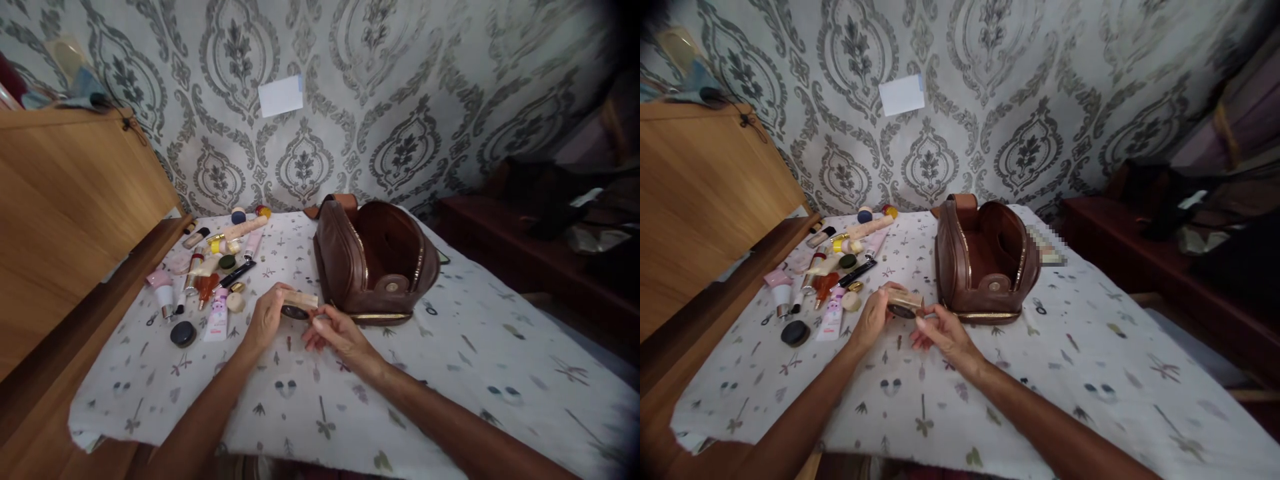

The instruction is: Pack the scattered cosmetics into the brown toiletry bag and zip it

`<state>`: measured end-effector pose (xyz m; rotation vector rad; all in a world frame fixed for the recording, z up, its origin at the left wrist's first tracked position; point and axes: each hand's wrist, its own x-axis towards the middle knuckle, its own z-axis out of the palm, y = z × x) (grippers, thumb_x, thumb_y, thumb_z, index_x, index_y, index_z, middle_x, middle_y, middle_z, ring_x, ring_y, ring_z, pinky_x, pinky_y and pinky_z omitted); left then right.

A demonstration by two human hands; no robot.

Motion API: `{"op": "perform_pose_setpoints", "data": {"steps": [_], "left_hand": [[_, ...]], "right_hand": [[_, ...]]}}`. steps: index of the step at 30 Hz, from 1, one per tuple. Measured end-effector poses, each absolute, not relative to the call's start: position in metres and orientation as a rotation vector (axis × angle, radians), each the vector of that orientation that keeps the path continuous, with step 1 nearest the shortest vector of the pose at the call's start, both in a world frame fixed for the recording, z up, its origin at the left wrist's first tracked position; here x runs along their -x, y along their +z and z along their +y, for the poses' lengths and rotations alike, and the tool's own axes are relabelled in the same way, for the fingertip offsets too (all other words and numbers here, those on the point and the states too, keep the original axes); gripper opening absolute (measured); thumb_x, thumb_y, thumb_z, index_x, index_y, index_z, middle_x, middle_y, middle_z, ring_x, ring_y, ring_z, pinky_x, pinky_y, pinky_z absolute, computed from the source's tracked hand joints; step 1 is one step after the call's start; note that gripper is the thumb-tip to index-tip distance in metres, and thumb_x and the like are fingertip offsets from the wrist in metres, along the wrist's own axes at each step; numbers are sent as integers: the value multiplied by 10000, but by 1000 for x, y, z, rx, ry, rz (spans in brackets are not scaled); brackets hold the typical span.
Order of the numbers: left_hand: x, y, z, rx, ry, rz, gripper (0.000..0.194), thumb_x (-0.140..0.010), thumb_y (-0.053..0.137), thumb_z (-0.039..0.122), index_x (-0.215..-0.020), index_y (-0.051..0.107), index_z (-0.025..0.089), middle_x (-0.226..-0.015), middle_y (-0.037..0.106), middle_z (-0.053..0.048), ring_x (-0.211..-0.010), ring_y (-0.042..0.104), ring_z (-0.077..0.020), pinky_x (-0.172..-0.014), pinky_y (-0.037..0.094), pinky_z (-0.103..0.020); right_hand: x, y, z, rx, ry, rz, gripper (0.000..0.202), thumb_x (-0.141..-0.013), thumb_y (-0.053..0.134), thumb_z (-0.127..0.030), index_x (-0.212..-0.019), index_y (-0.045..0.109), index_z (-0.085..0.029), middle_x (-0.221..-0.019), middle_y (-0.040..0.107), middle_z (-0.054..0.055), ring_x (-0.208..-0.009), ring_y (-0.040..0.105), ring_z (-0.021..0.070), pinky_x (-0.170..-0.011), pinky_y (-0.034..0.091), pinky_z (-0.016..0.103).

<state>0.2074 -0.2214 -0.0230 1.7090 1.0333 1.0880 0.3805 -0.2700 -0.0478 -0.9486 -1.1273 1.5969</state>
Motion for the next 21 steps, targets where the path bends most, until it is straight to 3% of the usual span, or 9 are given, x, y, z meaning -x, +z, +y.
{"op": "perform_pose_setpoints", "data": {"steps": [3,6,11,15,21], "left_hand": [[-207,-19,-223,-1750,1092,989,674,-948,265,702,-898,655,155,-855,691,-67,-813,622,-215,-764,482,-324],[-208,-18,-224,-1773,1096,979,639,-961,279,676,-860,639,157,-838,677,-61,-816,607,-208,-764,484,-318],[-209,-22,-224,-1686,1040,1049,627,-951,297,681,-786,604,160,-736,624,-41,-685,562,-176,-590,469,-287],[-208,-22,-222,-1583,977,1053,600,-895,410,712,-873,623,151,-728,607,-36,-628,559,-172,-446,431,-253],[-204,-20,-223,-1494,862,984,481,-801,665,578,-1025,622,155,-822,642,-33,-676,581,-165,-459,439,-217]], "right_hand": [[-380,-49,-269,982,1598,-1154,504,-750,700,-652,-880,513,-202,-679,720,22,-551,662,163,-520,430,264],[-380,-52,-269,1009,1618,-1157,507,-739,706,-653,-854,507,-201,-641,709,11,-505,648,152,-483,418,245],[-379,-55,-270,996,1628,-1201,505,-728,708,-654,-811,480,-211,-614,694,-3,-470,638,151,-446,399,234],[-379,-53,-272,985,1608,-1201,497,-735,700,-652,-787,474,-212,-601,688,-6,-462,627,146,-447,395,236],[-380,-54,-271,972,1600,-1185,476,-755,683,-649,-780,492,-215,-621,702,6,-475,633,150,-469,412,251]]}}
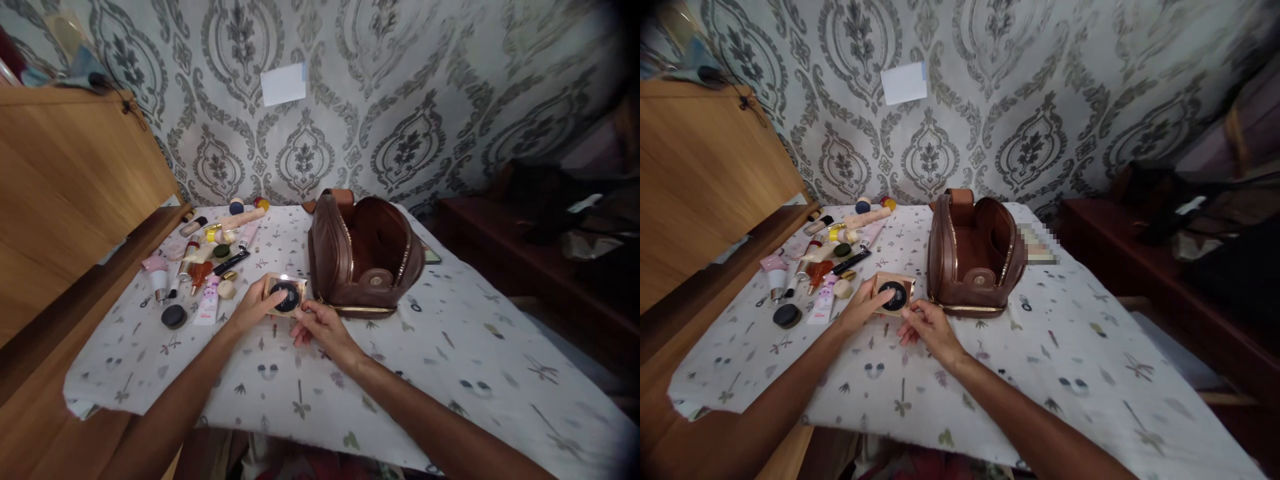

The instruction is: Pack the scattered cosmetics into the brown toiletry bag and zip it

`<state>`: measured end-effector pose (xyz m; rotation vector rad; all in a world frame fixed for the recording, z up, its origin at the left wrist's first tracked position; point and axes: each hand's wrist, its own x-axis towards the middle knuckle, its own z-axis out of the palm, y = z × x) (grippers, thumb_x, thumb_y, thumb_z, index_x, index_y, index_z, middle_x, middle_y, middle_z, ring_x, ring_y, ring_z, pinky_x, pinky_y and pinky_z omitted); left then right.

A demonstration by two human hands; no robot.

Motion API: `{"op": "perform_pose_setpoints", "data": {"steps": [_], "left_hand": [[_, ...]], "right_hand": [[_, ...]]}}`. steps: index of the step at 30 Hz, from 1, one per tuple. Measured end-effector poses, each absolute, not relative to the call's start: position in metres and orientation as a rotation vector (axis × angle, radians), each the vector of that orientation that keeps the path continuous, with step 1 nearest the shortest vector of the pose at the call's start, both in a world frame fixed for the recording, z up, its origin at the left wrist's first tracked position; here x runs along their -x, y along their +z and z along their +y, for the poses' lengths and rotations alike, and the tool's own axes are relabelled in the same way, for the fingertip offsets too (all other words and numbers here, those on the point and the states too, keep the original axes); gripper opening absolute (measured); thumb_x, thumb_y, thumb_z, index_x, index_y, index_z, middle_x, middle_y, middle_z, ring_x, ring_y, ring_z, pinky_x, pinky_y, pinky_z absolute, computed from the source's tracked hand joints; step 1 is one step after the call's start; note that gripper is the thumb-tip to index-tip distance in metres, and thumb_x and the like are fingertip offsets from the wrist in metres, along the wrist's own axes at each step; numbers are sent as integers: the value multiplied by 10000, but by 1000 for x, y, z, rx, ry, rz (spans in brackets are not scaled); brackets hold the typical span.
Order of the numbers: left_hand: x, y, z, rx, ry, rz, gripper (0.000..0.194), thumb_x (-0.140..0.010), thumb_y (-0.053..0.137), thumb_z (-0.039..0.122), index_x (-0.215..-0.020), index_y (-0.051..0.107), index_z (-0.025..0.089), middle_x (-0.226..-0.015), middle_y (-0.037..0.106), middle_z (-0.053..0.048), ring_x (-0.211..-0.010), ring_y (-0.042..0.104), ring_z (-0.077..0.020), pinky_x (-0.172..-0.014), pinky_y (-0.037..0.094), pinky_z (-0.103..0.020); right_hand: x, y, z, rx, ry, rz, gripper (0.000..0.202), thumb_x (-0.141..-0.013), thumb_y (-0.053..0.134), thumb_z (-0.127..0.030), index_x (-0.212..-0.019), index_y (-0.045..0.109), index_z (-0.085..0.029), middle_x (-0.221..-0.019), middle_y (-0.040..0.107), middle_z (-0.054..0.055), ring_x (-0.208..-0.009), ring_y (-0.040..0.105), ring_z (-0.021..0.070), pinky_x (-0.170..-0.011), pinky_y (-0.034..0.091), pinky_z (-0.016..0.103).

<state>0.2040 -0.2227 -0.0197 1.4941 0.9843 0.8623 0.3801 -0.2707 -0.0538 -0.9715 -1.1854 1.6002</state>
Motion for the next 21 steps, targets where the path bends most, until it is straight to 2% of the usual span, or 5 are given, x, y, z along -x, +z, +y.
{"op": "perform_pose_setpoints", "data": {"steps": [3,7,13,21], "left_hand": [[-202,-21,-221,-1496,852,897,529,-717,787,453,-1108,589,155,-926,662,-40,-771,605,-167,-584,486,-226],[-198,-23,-219,-1495,850,778,554,-683,836,360,-1125,564,165,-1023,667,-49,-918,619,-187,-789,491,-269],[-191,-20,-220,-1472,760,706,664,-664,861,337,-1215,525,185,-1077,659,-68,-977,628,-224,-818,483,-306],[-187,-18,-219,-1471,724,699,654,-667,862,289,-1219,528,187,-1116,658,-73,-1000,627,-222,-836,481,-307]], "right_hand": [[-380,-57,-269,967,1608,-1169,494,-740,688,-663,-796,487,-215,-621,700,6,-473,632,152,-466,412,249],[-381,-58,-269,963,1619,-1169,490,-750,683,-660,-799,496,-210,-622,696,6,-489,638,151,-470,407,245],[-381,-54,-270,969,1627,-1146,472,-751,699,-637,-808,535,-198,-621,694,12,-493,635,151,-476,407,249],[-380,-51,-270,991,1644,-1111,520,-701,723,-664,-816,567,-182,-619,699,11,-491,628,132,-500,420,238]]}}
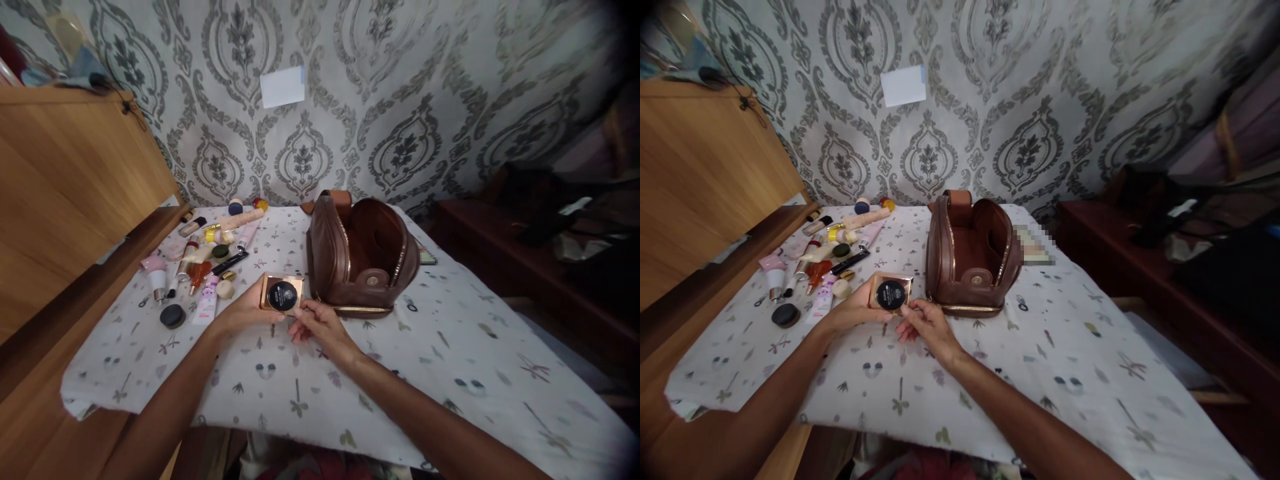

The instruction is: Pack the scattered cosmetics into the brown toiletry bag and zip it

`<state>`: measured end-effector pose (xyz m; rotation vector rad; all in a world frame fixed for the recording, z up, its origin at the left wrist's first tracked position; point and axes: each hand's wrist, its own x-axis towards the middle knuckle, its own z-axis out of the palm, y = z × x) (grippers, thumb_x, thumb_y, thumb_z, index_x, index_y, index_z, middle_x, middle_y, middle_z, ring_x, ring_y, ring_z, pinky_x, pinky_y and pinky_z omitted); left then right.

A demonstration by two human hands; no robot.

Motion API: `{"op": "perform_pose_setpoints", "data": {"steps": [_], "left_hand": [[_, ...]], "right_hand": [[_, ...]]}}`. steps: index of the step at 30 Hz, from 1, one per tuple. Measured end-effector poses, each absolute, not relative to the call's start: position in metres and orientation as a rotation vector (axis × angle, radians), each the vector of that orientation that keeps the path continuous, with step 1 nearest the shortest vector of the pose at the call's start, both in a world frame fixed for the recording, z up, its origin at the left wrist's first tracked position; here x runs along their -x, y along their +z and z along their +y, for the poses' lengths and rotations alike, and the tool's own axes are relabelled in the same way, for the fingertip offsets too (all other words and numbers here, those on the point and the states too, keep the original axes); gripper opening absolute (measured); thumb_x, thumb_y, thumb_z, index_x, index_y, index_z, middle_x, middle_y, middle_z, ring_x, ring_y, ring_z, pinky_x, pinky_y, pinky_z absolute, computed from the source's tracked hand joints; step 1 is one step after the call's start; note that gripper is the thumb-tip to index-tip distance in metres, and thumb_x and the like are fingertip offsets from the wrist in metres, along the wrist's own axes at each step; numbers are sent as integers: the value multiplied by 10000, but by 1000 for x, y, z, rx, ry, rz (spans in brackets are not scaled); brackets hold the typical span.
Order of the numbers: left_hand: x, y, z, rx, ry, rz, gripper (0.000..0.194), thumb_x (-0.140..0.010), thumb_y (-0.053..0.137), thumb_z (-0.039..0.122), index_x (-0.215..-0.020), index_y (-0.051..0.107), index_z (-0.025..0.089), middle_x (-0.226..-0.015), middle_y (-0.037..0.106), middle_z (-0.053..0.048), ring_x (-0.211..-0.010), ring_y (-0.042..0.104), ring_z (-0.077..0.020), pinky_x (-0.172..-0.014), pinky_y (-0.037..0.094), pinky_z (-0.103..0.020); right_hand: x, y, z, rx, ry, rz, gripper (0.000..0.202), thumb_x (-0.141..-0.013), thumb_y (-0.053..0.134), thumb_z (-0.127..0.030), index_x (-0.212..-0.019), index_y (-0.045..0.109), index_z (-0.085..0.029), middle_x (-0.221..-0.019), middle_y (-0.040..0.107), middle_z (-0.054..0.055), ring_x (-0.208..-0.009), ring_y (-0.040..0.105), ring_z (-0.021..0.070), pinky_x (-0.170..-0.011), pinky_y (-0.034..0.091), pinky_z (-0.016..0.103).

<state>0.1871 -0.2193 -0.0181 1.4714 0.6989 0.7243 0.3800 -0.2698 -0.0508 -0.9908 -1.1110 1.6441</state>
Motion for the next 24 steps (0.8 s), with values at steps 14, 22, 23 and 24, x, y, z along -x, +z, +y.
{"op": "perform_pose_setpoints", "data": {"steps": [14,22,23,24], "left_hand": [[-193,-4,-221,-1512,819,711,666,-689,839,357,-1244,521,171,-998,650,-53,-784,605,-157,-618,480,-223],[-219,40,-235,-2038,962,911,262,-828,679,273,-1059,600,180,-963,693,-38,-866,638,-187,-764,515,-284],[-223,42,-236,-2173,990,943,192,-853,638,248,-1033,605,187,-927,688,-28,-831,637,-177,-749,514,-280],[-227,44,-236,-2316,1026,958,149,-875,593,219,-1022,606,194,-907,681,-22,-802,635,-170,-733,513,-276]], "right_hand": [[-380,-22,-279,935,1563,-1086,518,-730,699,-674,-799,551,-183,-661,697,25,-523,616,132,-506,405,239],[-411,27,-292,805,1560,-1060,497,-771,738,-562,-1050,623,-167,-917,701,68,-709,667,147,-582,445,245],[-416,34,-295,785,1554,-1052,525,-768,745,-552,-1110,609,-177,-964,693,74,-753,676,162,-597,459,253],[-421,40,-299,777,1538,-1042,565,-764,752,-545,-1171,584,-191,-1000,684,78,-796,682,178,-611,475,263]]}}
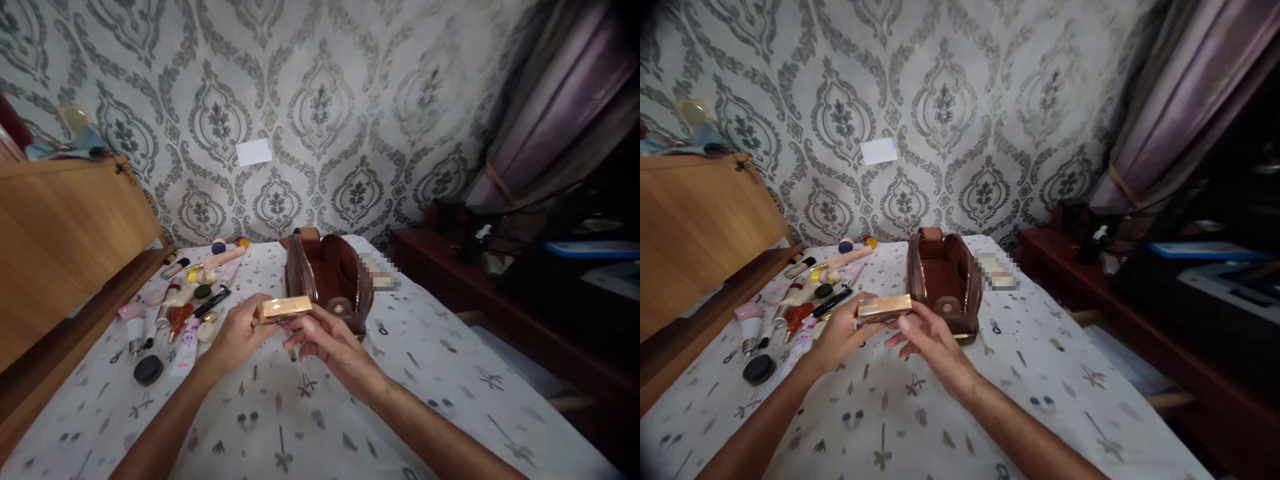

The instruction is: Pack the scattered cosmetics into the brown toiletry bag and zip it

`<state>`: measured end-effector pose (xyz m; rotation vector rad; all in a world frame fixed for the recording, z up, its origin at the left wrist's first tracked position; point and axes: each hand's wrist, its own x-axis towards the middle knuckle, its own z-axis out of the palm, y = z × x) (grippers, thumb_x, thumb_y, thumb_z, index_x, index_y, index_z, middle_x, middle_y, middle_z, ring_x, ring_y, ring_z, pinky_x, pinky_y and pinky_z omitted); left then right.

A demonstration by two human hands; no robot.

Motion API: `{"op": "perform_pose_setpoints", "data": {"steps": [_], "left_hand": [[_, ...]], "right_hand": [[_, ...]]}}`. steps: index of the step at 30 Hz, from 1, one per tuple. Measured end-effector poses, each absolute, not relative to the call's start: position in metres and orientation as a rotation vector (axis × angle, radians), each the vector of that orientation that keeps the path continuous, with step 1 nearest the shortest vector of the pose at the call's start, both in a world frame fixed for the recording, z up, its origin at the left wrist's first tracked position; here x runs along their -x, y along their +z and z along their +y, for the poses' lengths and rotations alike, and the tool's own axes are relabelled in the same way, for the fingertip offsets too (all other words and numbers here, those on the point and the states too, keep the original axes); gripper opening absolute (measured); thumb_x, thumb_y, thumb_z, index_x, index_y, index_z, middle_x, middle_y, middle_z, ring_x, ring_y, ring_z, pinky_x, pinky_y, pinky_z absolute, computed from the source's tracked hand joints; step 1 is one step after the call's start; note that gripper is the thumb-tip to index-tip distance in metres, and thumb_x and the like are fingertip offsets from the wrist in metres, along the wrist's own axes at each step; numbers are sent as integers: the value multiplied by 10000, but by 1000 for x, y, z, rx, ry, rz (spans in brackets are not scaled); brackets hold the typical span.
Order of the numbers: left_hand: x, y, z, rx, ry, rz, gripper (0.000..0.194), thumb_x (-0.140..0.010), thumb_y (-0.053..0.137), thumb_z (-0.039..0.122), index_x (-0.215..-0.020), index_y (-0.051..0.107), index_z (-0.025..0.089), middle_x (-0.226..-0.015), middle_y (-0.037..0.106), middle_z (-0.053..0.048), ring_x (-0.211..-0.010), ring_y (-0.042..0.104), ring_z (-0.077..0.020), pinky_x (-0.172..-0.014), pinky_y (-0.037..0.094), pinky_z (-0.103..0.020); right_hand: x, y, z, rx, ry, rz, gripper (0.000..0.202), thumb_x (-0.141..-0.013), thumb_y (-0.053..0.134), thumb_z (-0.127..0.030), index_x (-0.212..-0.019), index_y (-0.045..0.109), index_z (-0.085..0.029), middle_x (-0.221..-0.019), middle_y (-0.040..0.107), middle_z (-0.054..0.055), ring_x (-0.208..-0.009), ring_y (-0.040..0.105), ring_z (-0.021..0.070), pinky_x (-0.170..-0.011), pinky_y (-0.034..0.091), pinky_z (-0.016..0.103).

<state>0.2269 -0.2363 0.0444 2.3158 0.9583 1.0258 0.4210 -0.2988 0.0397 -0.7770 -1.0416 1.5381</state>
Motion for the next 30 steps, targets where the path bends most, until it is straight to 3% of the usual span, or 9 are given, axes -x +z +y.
{"op": "perform_pose_setpoints", "data": {"steps": [5,9,14,21,30], "left_hand": [[-248,53,-235,-2951,1283,790,311,-892,425,57,-1119,584,198,-978,668,-57,-817,663,-173,-695,527,-263],[-267,67,-239,-3252,1463,652,251,-929,429,61,-1095,582,172,-965,674,-80,-808,662,-178,-651,521,-263],[-280,80,-244,-3361,1486,578,178,-947,439,73,-982,592,157,-940,678,-85,-805,646,-180,-630,502,-272],[-286,74,-242,-3396,1497,593,133,-906,561,55,-977,589,163,-935,672,-62,-826,626,-171,-648,479,-267],[-290,68,-241,-3375,1482,569,128,-926,558,94,-1010,605,177,-950,672,-55,-853,634,-172,-681,486,-272]], "right_hand": [[-439,55,-315,908,1352,-1077,822,-729,789,-508,-1398,398,-234,-1116,649,98,-951,663,231,-676,539,315],[-448,58,-322,1019,1204,-1171,937,-693,800,-522,-1455,334,-238,-1299,574,139,-1070,622,266,-784,565,370],[-454,60,-330,1265,946,-1342,1121,-624,825,-565,-1525,253,-222,-1314,544,142,-1178,560,326,-935,529,458],[-457,52,-335,1451,543,-1537,888,-732,723,-393,-1496,317,-194,-1109,534,102,-923,611,239,-907,540,453],[-468,54,-341,1427,450,-1570,746,-736,692,-327,-1432,441,-231,-1127,582,99,-1024,586,274,-939,507,471]]}}
